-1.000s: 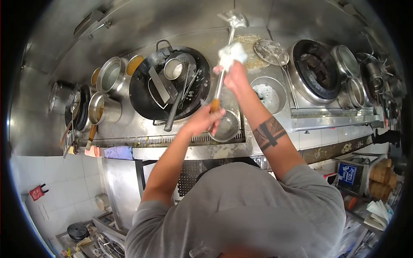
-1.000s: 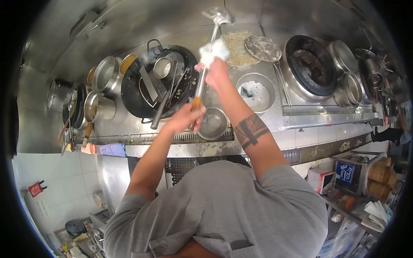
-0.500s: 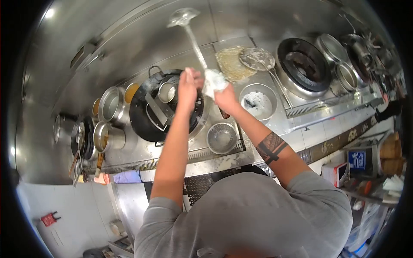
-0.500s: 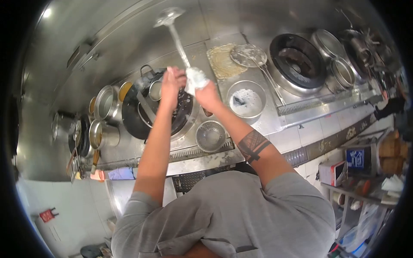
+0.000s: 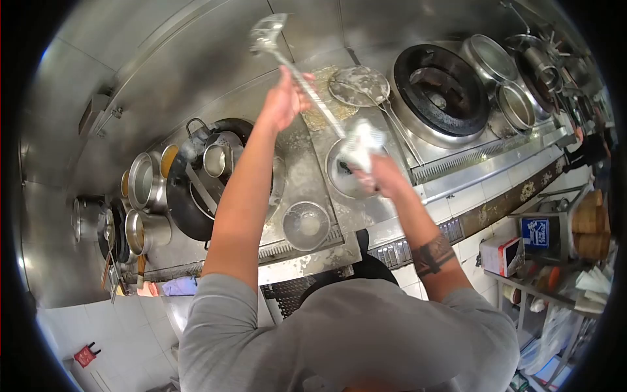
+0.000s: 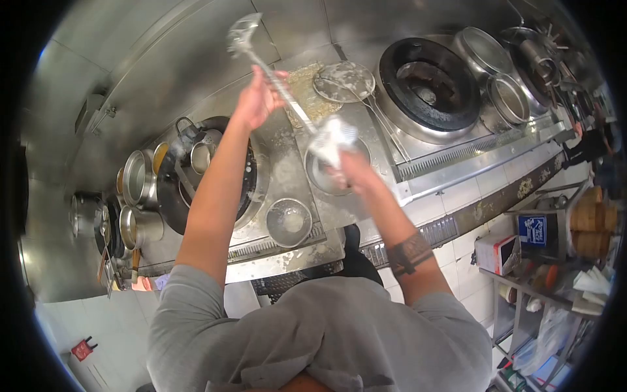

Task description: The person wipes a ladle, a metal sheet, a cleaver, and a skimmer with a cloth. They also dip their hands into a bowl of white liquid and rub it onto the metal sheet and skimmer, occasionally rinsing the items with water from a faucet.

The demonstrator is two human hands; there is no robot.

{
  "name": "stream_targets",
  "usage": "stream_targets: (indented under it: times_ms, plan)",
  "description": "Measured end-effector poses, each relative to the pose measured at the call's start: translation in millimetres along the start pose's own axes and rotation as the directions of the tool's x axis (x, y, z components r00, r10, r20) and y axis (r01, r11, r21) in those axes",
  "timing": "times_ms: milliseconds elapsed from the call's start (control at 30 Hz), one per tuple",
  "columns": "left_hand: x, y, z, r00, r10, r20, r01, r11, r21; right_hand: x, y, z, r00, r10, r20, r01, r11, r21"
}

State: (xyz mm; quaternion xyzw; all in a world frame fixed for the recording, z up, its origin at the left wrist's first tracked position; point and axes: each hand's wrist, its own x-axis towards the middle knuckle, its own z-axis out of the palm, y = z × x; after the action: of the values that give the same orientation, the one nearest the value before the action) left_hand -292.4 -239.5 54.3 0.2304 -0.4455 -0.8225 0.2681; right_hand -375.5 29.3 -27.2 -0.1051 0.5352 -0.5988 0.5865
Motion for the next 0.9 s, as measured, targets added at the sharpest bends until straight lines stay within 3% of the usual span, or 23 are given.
stream_targets:
  times_ms: [33, 67, 100, 133, 200, 233, 300, 333, 400, 533, 600, 633, 700, 833, 900]
  plan:
    - [16, -21, -15, 0.998, -0.057, -0.004, 0.055, 0.951, 0.305, 6, -4, -32, 0.998, -0.031, -0.048, 0.028, 0.998, -0.059]
    - [31, -47, -33, 0.993, -0.114, -0.024, 0.107, 0.81, 0.576, 13, -3, -60, 0.982, -0.086, -0.167, 0.077, 0.995, -0.057]
    - [44, -81, -64, 0.994, -0.07, -0.09, 0.113, 0.685, 0.72, 22, -2, -92, 0.954, -0.141, -0.263, 0.068, 0.961, -0.269]
    - [60, -116, -99, 0.99, -0.015, -0.142, 0.128, 0.533, 0.836, 25, -5, -119, 0.966, -0.106, -0.235, 0.047, 0.969, -0.243]
    - [85, -170, -147, 0.885, -0.23, -0.405, 0.453, 0.625, 0.636, 31, 1, -160, 0.962, -0.083, -0.26, 0.017, 0.969, -0.247]
    - [90, -183, -145, 0.881, -0.24, -0.407, 0.46, 0.633, 0.623, 35, 7, -180, 0.957, -0.064, -0.283, -0.006, 0.971, -0.24]
    - [95, -211, -144, 0.814, -0.124, -0.568, 0.505, 0.635, 0.585, 46, 24, -214, 0.95, -0.024, -0.312, -0.038, 0.981, -0.189]
    - [107, -230, -154, 0.806, -0.137, -0.576, 0.517, 0.638, 0.571, 51, 33, -226, 0.943, 0.006, -0.334, -0.051, 0.991, -0.126]
    - [137, -255, -170, 0.736, 0.168, -0.656, 0.513, 0.494, 0.702, 61, 48, -243, 0.939, 0.041, -0.341, -0.075, 0.993, -0.088]
    - [152, -248, -170, 0.668, 0.168, -0.725, 0.558, 0.532, 0.637, 72, 71, -251, 0.925, 0.072, -0.374, -0.091, 0.995, -0.035]
    - [144, -233, -156, 0.795, 0.31, -0.522, 0.363, 0.448, 0.817, 82, 79, -256, 0.914, 0.006, -0.405, -0.056, 0.992, -0.113]
    - [148, -232, -159, 0.793, 0.301, -0.53, 0.372, 0.449, 0.813, 84, 81, -258, 0.899, -0.066, -0.434, -0.018, 0.982, -0.186]
    - [152, -227, -168, 0.85, 0.244, -0.467, 0.111, 0.784, 0.611, 85, 78, -262, 0.905, -0.063, -0.421, -0.032, 0.976, -0.216]
    - [95, -169, -124, 0.895, 0.13, -0.427, 0.148, 0.816, 0.559, 84, 78, -260, 0.813, -0.2, -0.547, 0.061, 0.963, -0.261]
    - [79, -159, -128, 0.875, 0.099, -0.473, 0.152, 0.872, 0.464, 81, 77, -260, 0.705, -0.328, -0.629, -0.087, 0.84, -0.535]
